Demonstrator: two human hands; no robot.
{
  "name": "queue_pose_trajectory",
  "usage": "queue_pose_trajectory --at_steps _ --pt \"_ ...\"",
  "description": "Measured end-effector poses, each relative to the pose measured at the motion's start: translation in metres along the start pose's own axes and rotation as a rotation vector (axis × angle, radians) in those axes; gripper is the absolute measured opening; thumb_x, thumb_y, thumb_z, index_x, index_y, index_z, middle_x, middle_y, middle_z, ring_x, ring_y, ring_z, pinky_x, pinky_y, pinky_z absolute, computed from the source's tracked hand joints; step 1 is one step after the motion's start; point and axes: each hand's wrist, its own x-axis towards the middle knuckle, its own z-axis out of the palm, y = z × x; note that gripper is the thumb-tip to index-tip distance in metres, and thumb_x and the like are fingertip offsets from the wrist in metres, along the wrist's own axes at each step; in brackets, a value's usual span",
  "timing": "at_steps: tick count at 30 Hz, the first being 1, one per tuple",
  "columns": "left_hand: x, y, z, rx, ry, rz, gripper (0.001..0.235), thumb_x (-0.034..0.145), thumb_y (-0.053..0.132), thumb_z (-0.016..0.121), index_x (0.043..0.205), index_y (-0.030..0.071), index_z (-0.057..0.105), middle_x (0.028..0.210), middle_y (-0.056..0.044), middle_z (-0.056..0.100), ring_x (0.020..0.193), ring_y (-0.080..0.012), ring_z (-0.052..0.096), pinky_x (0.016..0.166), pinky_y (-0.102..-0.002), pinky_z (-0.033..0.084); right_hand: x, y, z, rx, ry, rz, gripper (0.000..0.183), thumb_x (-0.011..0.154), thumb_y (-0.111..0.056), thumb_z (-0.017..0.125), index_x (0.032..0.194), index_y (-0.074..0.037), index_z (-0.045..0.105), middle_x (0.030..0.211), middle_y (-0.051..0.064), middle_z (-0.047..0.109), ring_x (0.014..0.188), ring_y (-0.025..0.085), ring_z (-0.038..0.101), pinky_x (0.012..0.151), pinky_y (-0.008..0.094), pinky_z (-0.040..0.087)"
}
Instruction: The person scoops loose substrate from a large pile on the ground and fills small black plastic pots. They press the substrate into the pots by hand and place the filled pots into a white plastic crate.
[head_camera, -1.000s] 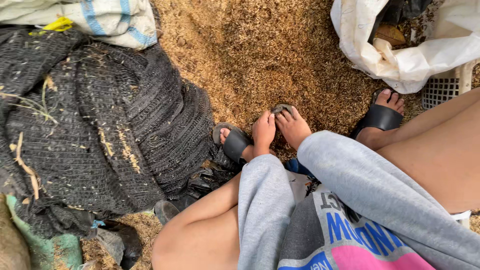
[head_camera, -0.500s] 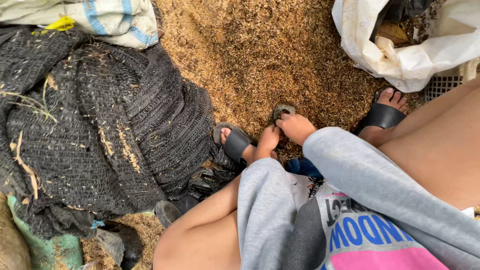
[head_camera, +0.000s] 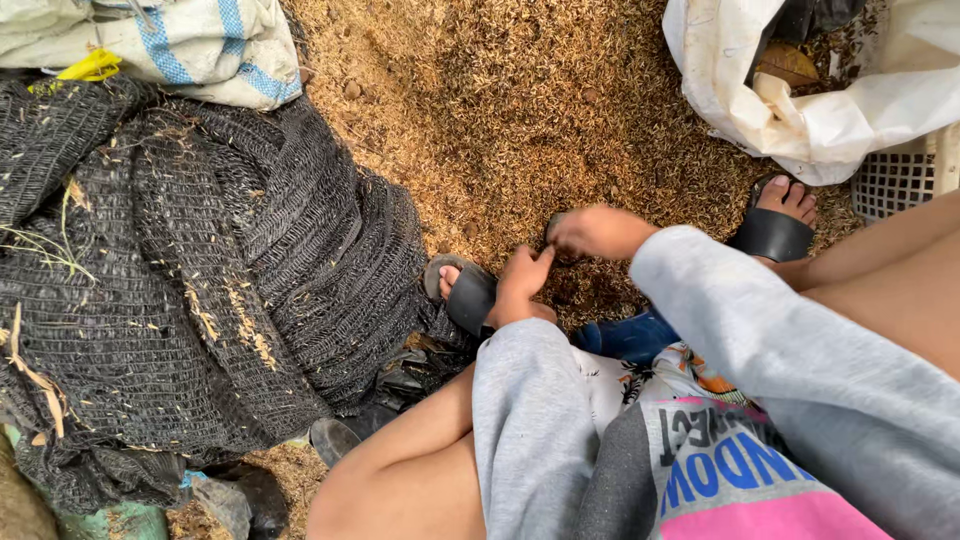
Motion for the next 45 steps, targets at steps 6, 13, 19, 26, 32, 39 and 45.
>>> queue_pose_trajectory --at_steps 6,13,19,26,32,39,45 --pt "-0.027 0.06 -0.023 0.194 0.215 0.028 0.08 0.083 0.052 0.076 0.148 0.017 0.047 0.148 -0.009 0.055 0.132 -0.0311 0.054 0.107 -0.044 0.045 0.0 0.017 -0.008 -0.565 0.29 0.057 0.053 0.086 -0.02 0.06 0.138 -0.014 0.056 0.144 0.006 0.057 0.127 0.027 0.059 0.098 0.044 0.048" --pt "-0.012 0.053 -0.006 0.102 0.189 0.373 0.046 0.096 0.021 0.061 0.141 0.029 0.061 0.148 0.003 0.06 0.128 -0.0289 0.055 0.11 -0.042 0.043 -0.038 -0.014 0.026 -0.622 0.083 0.37 0.063 0.084 -0.037 0.068 0.139 -0.009 0.053 0.133 0.011 0.058 0.107 0.029 0.064 0.084 0.041 0.056" --pt "-0.006 0.041 0.02 0.006 0.323 0.135 0.032 0.101 0.034 0.056 0.127 0.027 0.073 0.132 0.001 0.07 0.116 -0.0264 0.066 0.099 -0.04 0.053 -0.062 0.003 0.056 -0.668 -0.109 0.334 0.054 0.083 -0.027 0.074 0.131 -0.009 0.057 0.119 0.009 0.06 0.109 0.025 0.065 0.077 0.034 0.061" --pt "-0.009 0.032 0.022 0.05 0.231 0.072 0.042 0.105 0.039 0.046 0.143 0.029 0.06 0.125 -0.01 0.067 0.109 -0.0312 0.067 0.09 -0.048 0.051 -0.065 0.032 0.044 -0.408 0.006 0.468 0.04 0.09 -0.017 0.072 0.128 -0.007 0.065 0.112 0.018 0.069 0.102 0.034 0.07 0.078 0.041 0.061" --pt "-0.025 0.038 0.001 -0.156 0.667 0.067 0.045 0.108 0.027 0.049 0.152 0.021 0.056 0.12 -0.007 0.069 0.097 -0.0217 0.069 0.084 -0.038 0.059 -0.051 0.004 -0.003 0.356 0.184 0.583 0.034 0.09 -0.024 0.073 0.121 -0.011 0.074 0.111 0.017 0.077 0.097 0.031 0.074 0.092 0.043 0.058" --pt "-0.009 0.017 0.02 -0.34 0.562 0.272 0.041 0.099 0.021 0.062 0.139 0.011 0.063 0.122 -0.01 0.069 0.101 -0.0207 0.07 0.088 -0.037 0.056 -0.04 -0.04 0.012 0.065 0.298 0.348 0.044 0.081 -0.007 0.071 0.126 -0.009 0.071 0.113 0.022 0.073 0.101 0.038 0.07 0.091 0.047 0.056" --pt "0.009 0.009 0.039 -0.396 0.343 0.333 0.043 0.094 0.017 0.07 0.137 0.01 0.065 0.13 -0.011 0.071 0.112 -0.0221 0.071 0.096 -0.038 0.054 -0.051 -0.048 -0.006 0.095 0.256 0.497 0.045 0.085 -0.013 0.075 0.127 -0.005 0.063 0.1 0.024 0.074 0.093 0.04 0.072 0.082 0.048 0.058"
